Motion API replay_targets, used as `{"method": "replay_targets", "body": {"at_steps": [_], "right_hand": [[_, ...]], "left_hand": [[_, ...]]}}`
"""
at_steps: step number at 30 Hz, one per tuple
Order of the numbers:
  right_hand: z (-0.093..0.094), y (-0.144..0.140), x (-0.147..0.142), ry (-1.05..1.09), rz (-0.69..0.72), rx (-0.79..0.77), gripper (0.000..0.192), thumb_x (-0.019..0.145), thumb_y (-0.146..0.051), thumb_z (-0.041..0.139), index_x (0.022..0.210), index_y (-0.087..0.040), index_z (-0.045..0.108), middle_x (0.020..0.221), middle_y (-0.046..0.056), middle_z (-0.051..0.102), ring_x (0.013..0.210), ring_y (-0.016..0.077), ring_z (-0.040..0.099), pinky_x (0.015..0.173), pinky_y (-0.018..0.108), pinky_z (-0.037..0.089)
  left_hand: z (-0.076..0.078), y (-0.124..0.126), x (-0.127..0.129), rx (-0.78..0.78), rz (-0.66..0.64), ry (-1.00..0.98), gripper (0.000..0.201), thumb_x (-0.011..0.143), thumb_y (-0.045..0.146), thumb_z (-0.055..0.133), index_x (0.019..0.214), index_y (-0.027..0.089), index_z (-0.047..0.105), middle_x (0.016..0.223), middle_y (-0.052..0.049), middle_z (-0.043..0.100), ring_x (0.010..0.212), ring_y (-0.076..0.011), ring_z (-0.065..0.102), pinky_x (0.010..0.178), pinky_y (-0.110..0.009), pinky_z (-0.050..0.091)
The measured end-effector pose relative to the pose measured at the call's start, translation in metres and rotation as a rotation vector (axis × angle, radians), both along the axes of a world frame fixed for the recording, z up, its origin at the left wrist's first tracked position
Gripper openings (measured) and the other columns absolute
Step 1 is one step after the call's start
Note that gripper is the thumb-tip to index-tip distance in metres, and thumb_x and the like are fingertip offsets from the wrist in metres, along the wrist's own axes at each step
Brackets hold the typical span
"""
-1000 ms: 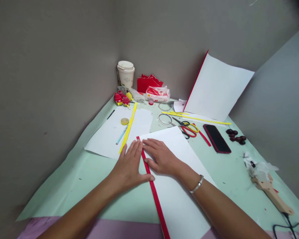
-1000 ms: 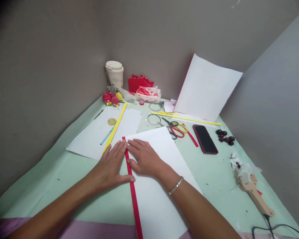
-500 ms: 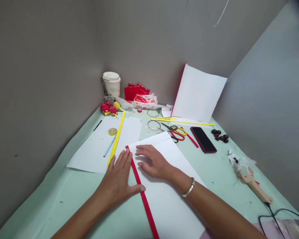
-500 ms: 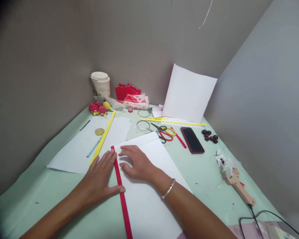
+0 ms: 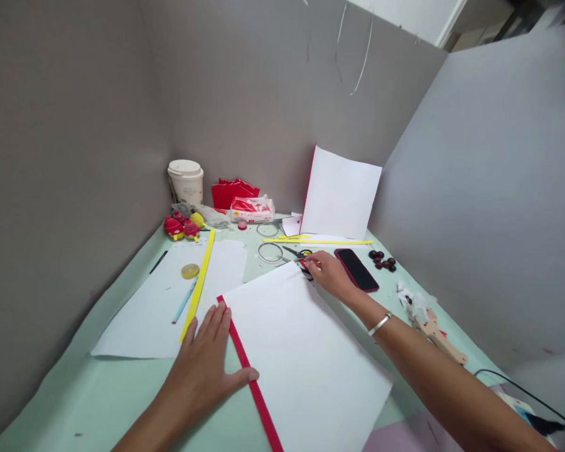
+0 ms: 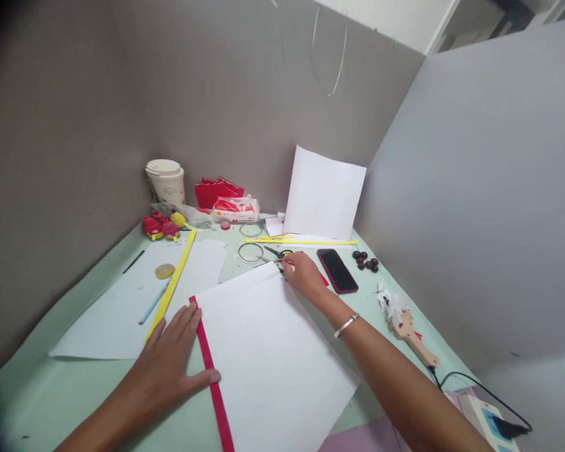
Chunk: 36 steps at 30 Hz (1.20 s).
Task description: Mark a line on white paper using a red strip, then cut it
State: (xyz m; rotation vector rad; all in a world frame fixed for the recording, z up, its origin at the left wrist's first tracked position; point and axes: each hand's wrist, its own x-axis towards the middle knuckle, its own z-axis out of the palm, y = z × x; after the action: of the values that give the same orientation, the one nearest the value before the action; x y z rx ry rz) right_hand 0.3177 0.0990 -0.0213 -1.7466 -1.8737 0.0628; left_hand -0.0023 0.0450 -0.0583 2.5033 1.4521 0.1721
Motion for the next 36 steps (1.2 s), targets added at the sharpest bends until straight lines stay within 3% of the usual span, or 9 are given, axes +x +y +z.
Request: {"method": "replay_targets", "body": {"at_steps": [6,15,22,32,36], "right_hand": [[-0.004,0.023,0.023,-0.180,-0.104,-0.105,0.020,0.095,-0.030,0.057,0.107,-0.015,0.062,0.109,0.007,0.064,0.095,0.0202,0.064,0.084,0.041,0.053],[-0.004,0.055,0.010,-0.446,0.087,-0.205,0.024,0.094,-0.028,0.058,0.115,-0.017,0.060,0.119,0.008,0.060,0.103,0.0228,0.061,0.088,0.044,0.052],[-0.002,0.060,0.010,-0.610,0.079,-0.249,0.028,0.094,-0.029,0.058,0.119,-0.016,0.058,0.121,0.009,0.059,0.104,0.0235,0.061,0.088,0.044,0.052],[0.021,0.069,0.016,-0.684,-0.010,-0.203,0.024,0.094,-0.028,0.058,0.115,-0.016,0.059,0.117,0.009,0.061,0.100,0.0219,0.062,0.084,0.041,0.053],[0.031,0.067,-0.007,-0.677,0.040,-0.160,0.022,0.094,-0.028,0.058,0.111,-0.015,0.061,0.113,0.008,0.062,0.095,0.0205,0.063,0.080,0.038,0.055]], "left_hand": [[0.000,0.000,0.000,-0.002,-0.008,0.046,0.109,0.069,0.078,0.045,0.149,0.006,0.024,0.155,-0.019,0.018,0.144,-0.0335,0.014,0.116,-0.054,0.013],[0.006,-0.001,0.001,-0.033,0.010,0.080,0.106,0.069,0.075,0.048,0.148,0.007,0.027,0.155,-0.018,0.017,0.144,-0.0325,0.012,0.116,-0.053,0.014],[0.011,-0.001,0.003,-0.066,0.017,0.093,0.110,0.069,0.073,0.049,0.148,0.002,0.021,0.155,-0.017,0.012,0.145,-0.0324,0.009,0.117,-0.053,0.010],[0.014,-0.006,0.001,-0.091,0.017,0.076,0.111,0.069,0.074,0.051,0.149,0.005,0.018,0.156,-0.015,0.008,0.145,-0.0317,0.006,0.117,-0.052,0.010],[0.014,-0.006,0.001,-0.111,0.020,0.062,0.113,0.067,0.073,0.054,0.149,0.005,0.018,0.156,-0.016,0.008,0.144,-0.0321,0.005,0.117,-0.053,0.009]]}}
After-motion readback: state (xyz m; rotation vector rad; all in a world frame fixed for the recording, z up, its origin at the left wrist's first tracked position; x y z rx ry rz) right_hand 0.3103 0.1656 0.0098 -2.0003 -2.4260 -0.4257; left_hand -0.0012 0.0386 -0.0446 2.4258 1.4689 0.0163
